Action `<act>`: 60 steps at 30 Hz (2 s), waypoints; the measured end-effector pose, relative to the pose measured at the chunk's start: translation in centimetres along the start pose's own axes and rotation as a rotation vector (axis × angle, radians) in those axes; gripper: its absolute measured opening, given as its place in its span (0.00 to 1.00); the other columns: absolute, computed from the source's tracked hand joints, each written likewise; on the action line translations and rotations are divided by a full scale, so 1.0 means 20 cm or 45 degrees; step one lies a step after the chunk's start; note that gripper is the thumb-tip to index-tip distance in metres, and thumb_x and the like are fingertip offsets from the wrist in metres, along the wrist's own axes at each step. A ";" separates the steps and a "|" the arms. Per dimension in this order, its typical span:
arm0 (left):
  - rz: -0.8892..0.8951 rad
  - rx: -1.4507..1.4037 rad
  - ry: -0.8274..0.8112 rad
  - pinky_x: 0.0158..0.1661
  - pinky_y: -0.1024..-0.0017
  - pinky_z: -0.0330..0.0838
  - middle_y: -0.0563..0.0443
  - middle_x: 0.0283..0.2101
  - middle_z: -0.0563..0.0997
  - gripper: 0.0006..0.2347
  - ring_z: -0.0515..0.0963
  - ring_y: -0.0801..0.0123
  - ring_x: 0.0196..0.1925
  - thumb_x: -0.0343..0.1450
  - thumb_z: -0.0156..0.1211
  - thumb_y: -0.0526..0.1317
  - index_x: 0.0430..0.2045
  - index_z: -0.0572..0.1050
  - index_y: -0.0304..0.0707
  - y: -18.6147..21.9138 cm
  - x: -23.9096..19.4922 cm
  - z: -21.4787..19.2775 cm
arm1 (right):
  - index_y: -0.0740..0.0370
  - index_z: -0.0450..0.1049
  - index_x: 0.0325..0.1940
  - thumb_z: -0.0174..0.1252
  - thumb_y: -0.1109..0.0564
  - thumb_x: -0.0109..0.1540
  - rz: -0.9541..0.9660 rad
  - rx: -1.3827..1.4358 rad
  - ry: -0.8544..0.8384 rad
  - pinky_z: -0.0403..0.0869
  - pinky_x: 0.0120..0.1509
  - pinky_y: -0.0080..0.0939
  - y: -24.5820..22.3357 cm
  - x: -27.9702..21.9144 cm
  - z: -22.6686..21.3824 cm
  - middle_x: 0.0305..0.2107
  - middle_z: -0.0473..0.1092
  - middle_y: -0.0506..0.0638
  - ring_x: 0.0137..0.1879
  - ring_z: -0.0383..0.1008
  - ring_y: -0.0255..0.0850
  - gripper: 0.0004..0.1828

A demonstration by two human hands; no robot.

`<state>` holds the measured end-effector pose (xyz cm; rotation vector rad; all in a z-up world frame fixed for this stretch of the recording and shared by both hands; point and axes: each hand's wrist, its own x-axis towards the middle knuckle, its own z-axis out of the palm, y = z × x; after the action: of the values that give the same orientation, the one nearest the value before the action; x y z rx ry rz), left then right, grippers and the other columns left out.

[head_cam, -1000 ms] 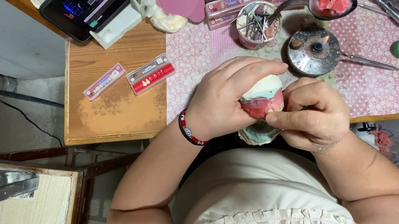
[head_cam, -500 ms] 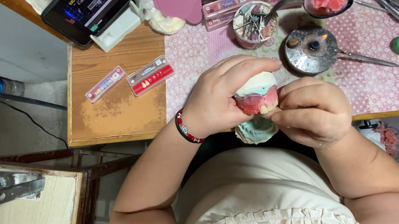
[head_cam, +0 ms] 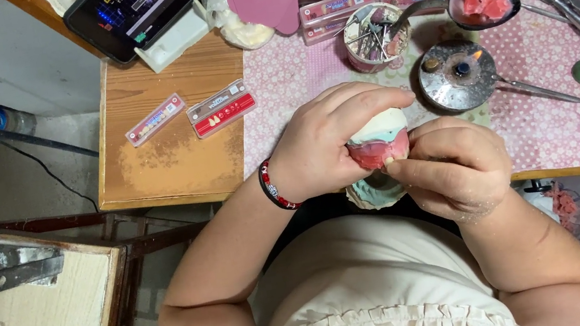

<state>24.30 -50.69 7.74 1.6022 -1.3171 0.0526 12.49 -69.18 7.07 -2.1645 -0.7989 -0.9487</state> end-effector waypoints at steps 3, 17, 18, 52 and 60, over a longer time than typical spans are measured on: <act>-0.011 0.002 -0.019 0.63 0.65 0.77 0.49 0.55 0.82 0.14 0.83 0.58 0.58 0.76 0.65 0.40 0.56 0.74 0.42 0.00 0.00 0.00 | 0.68 0.78 0.45 0.58 0.64 0.67 -0.009 -0.012 -0.021 0.76 0.41 0.48 -0.02 0.03 0.00 0.35 0.68 0.58 0.37 0.74 0.54 0.05; -0.047 -0.030 -0.029 0.62 0.65 0.77 0.50 0.54 0.82 0.14 0.83 0.59 0.57 0.76 0.64 0.41 0.55 0.73 0.44 -0.01 0.00 -0.01 | 0.70 0.76 0.41 0.64 0.70 0.64 -0.115 -0.219 0.090 0.80 0.37 0.51 -0.04 0.06 0.05 0.33 0.66 0.60 0.33 0.74 0.53 0.03; -0.053 -0.039 -0.041 0.62 0.65 0.76 0.50 0.55 0.82 0.14 0.83 0.59 0.58 0.76 0.64 0.40 0.56 0.73 0.44 -0.01 -0.01 -0.01 | 0.70 0.76 0.41 0.65 0.71 0.64 -0.106 -0.235 0.090 0.80 0.37 0.51 -0.05 0.06 0.05 0.33 0.66 0.60 0.33 0.74 0.53 0.04; 0.417 0.194 0.666 0.47 0.62 0.85 0.40 0.49 0.86 0.06 0.86 0.45 0.52 0.67 0.76 0.35 0.34 0.86 0.43 0.00 -0.10 0.06 | 0.72 0.78 0.48 0.66 0.64 0.64 0.247 0.088 0.297 0.78 0.58 0.60 0.05 0.04 0.12 0.50 0.74 0.71 0.56 0.78 0.66 0.10; 0.393 0.315 0.672 0.47 0.67 0.84 0.45 0.50 0.87 0.04 0.87 0.51 0.54 0.70 0.73 0.37 0.36 0.86 0.48 0.01 -0.12 0.08 | 0.73 0.78 0.46 0.66 0.64 0.64 0.202 0.077 0.327 0.79 0.57 0.61 0.04 0.03 0.13 0.50 0.73 0.71 0.57 0.79 0.67 0.09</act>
<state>22.33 -50.16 5.59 1.4327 -1.1498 0.8000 14.51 -67.46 5.93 -1.9712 -0.5175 -1.0775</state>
